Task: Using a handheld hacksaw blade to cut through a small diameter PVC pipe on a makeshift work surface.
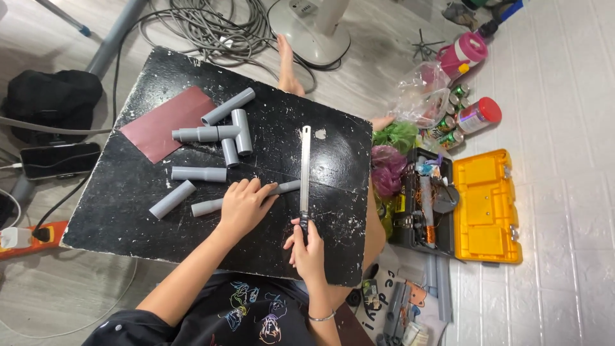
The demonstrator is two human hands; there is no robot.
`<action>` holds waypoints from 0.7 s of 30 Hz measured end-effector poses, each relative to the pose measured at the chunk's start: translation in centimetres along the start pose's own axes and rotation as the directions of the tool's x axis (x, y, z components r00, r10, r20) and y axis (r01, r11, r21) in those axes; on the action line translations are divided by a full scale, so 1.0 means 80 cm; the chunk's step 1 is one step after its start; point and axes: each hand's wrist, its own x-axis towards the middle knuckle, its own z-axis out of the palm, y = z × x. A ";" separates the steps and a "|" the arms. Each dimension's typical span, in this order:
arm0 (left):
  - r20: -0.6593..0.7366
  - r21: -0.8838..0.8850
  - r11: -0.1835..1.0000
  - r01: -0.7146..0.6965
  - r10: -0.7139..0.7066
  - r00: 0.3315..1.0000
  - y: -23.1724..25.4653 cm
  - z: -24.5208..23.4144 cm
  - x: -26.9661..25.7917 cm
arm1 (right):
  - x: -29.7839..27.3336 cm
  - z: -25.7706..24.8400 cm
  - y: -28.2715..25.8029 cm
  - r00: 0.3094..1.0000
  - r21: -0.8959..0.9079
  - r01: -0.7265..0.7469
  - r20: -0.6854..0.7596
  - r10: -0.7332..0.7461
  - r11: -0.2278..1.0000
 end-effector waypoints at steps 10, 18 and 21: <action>-0.002 0.023 1.000 -0.003 0.003 1.000 -0.001 0.006 -0.002 | 0.008 -0.009 0.012 0.994 0.057 -0.036 0.103 0.030 0.998; 0.034 0.016 1.000 0.001 -0.002 0.999 0.000 0.001 -0.001 | 0.010 -0.012 0.005 0.986 0.065 -0.054 0.159 0.043 0.996; 0.050 0.019 1.000 -0.002 0.001 0.999 0.000 0.000 -0.001 | 0.011 -0.013 0.004 0.985 0.069 -0.059 0.164 0.047 0.996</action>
